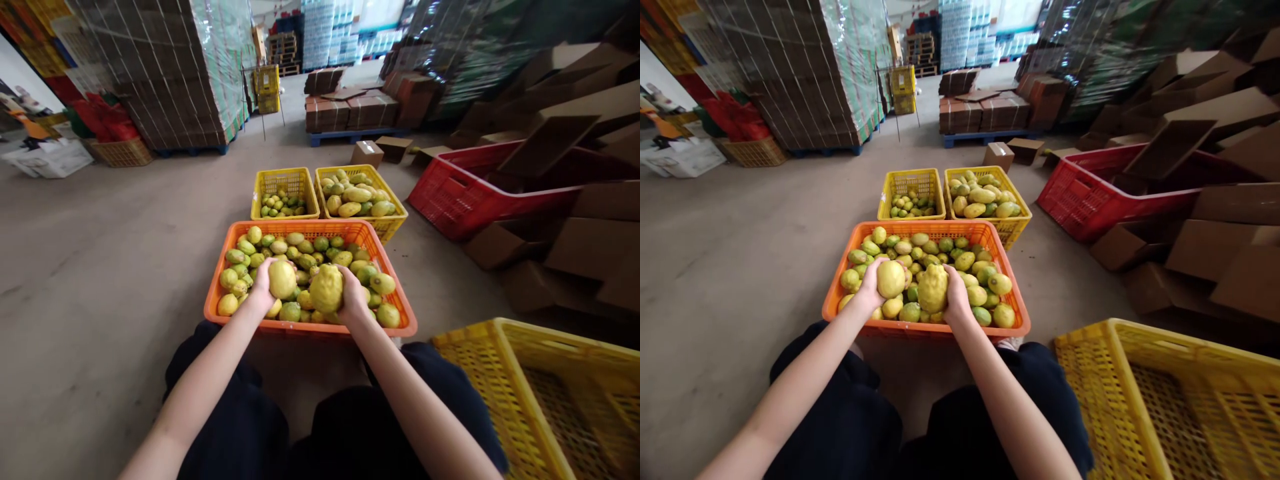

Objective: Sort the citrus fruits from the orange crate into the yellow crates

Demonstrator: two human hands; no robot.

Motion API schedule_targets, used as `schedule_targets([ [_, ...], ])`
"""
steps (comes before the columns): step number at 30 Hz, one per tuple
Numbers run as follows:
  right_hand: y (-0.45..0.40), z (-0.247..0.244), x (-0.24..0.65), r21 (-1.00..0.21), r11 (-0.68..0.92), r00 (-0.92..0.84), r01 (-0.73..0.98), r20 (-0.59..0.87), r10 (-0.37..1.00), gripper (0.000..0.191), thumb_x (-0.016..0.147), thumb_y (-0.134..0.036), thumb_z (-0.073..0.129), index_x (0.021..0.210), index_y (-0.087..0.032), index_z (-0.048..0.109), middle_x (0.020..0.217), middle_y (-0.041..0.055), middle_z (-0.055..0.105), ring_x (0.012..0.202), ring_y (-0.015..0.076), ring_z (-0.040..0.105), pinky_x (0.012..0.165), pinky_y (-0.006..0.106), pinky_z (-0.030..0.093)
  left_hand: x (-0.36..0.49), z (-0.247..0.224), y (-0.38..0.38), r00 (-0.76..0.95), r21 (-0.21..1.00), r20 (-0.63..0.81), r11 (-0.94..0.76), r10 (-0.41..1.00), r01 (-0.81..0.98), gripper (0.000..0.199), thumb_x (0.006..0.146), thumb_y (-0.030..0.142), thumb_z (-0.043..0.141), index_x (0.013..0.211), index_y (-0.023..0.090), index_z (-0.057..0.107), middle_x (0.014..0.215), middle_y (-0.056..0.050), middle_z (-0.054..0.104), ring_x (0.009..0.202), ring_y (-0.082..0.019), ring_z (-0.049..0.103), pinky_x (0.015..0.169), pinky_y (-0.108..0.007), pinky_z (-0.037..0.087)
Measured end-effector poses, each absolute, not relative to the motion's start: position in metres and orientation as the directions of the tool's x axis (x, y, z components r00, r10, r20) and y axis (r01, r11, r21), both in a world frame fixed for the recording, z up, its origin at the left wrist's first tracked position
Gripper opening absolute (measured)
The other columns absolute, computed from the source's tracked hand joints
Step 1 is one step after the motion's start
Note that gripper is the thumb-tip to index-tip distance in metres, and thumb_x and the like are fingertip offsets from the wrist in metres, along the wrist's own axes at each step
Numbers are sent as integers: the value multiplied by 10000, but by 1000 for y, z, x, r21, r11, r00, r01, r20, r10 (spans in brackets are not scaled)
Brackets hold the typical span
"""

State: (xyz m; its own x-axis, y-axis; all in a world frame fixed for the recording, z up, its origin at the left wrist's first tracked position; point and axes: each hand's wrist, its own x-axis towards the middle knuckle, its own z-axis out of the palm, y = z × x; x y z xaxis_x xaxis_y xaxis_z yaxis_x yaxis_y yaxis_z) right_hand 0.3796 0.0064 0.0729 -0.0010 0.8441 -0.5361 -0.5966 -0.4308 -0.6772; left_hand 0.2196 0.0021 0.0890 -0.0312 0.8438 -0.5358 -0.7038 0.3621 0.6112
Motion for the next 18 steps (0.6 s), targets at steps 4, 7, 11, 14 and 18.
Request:
schedule_targets([
  [4,-1,83,378,-414,-636,-270,-651,-657,704,266,930,-431,503,827,-219,625,619,24,682,660,237,719,609,379,620,209,88,2,62,373,-682,419,729,-828,337,929,378,470,1067,140,665,888,-143,745,776,-275,742,637,-377,616],
  [7,-3,83,375,-378,-662,-339,-647,-635,694,201,923,-402,554,895,-214,619,665,29,699,649,232,717,585,378,620,204,86,1,31,382,-682,392,731,-837,333,933,389,535,1122,135,638,912,-145,739,797,-263,746,628,-337,623],
  [11,3,79,371,-340,-684,-386,-645,-627,676,190,926,-382,568,932,-195,602,679,56,696,617,225,703,509,334,603,196,83,-2,17,362,-714,391,700,-846,382,955,426,535,1174,128,632,902,-133,728,781,-238,742,566,-273,611],
  [14,7,80,367,-292,-704,-396,-647,-661,638,278,964,-451,516,975,-188,604,692,76,695,610,215,690,449,283,578,189,80,-5,56,304,-726,393,685,-868,441,974,450,495,1236,118,620,927,-139,723,765,-230,738,520,-254,596],
  [18,8,87,357,-295,-721,-345,-627,-724,597,347,1021,-461,418,994,-173,608,692,84,687,619,195,678,435,229,563,181,75,-7,21,316,-734,368,679,-874,464,1001,432,443,1281,93,592,938,-149,716,719,-217,720,504,-255,589],
])
